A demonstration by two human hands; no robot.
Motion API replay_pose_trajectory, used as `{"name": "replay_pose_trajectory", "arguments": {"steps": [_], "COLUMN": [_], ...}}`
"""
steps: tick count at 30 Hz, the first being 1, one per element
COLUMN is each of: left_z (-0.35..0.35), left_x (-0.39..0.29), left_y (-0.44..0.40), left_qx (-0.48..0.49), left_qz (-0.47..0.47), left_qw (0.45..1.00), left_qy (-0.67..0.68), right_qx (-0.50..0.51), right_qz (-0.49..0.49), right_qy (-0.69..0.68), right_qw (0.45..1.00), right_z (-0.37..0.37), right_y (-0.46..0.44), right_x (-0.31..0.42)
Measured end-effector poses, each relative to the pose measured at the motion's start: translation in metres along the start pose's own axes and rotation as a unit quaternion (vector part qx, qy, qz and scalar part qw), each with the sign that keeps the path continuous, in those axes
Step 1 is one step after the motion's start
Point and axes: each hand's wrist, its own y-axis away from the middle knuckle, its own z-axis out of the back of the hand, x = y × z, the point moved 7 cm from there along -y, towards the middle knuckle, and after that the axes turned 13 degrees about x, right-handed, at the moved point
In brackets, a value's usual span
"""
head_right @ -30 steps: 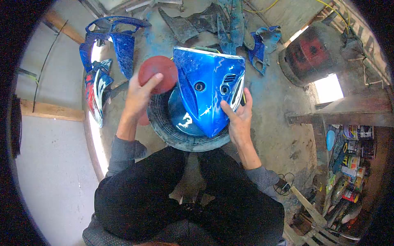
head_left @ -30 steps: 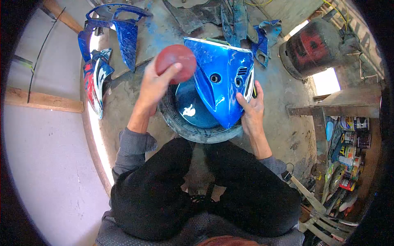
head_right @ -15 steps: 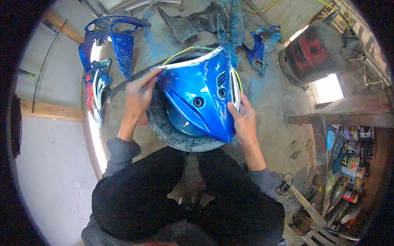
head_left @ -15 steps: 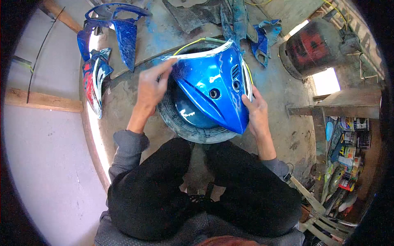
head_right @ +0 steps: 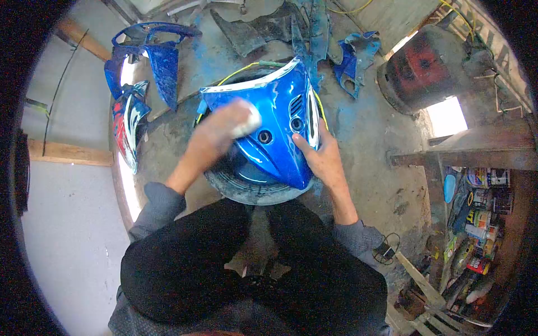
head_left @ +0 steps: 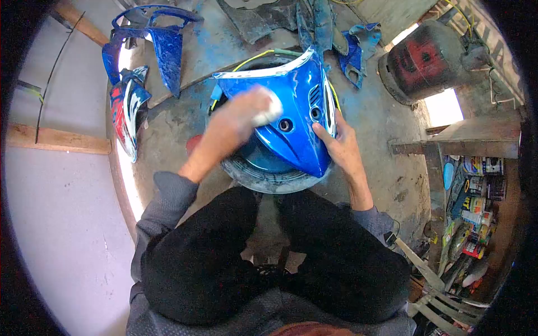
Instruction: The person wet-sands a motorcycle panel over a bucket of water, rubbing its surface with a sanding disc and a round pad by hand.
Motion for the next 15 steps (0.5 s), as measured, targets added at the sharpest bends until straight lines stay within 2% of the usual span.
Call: {"name": "replay_pose_trajectory", "arguments": {"steps": [1,3,4,5,7,8,9,11,12,13,15], "left_z": [0.014,-0.007,-0.015,-0.021,-0.025,-0.022,-0.011,0.015,0.008,-0.008,-0.022], "left_x": [0.017,0.009,-0.014,-0.036,-0.055,-0.037,-0.012,0.017,0.017,-0.002,-0.052], "left_y": [0.0,0.007,0.006,0.004,-0.001,-0.001,0.003,0.001,0.003,0.005,0.002], "left_qx": [-0.025,-0.039,-0.046,-0.012,0.095,0.106,0.044,-0.021,-0.044,-0.037,0.031], "left_qz": [0.116,0.137,0.099,0.04,-0.084,-0.089,-0.027,0.073,0.104,0.048,-0.053], "left_qw": [0.993,0.988,0.994,0.999,0.99,0.988,0.993,0.996,0.993,0.996,0.996], "left_qy": [0.002,-0.063,-0.013,0.024,0.053,0.065,0.102,-0.047,-0.026,-0.057,0.071], "right_qx": [0.001,-0.002,-0.003,0.002,0.003,0.009,0.016,0.024,0.027,0.025,0.025], "right_qz": [-0.001,-0.005,-0.006,-0.006,-0.008,-0.003,0.001,-0.016,-0.027,-0.026,-0.024], "right_qy": [-0.002,0.023,0.023,0.018,0.013,0.006,-0.003,0.006,0.017,0.019,0.038], "right_qw": [1.0,1.0,1.0,1.0,1.0,1.0,1.0,1.0,0.999,0.999,0.999], "right_z": [0.0,0.001,0.001,0.001,0.002,0.002,0.001,0.0,0.0,0.002,0.004], "right_y": [0.002,-0.001,-0.001,-0.001,-0.001,-0.001,-0.001,0.003,0.002,0.002,0.005], "right_x": [-0.002,-0.003,-0.003,-0.004,-0.004,-0.003,-0.003,0.004,0.008,0.006,0.002]}}
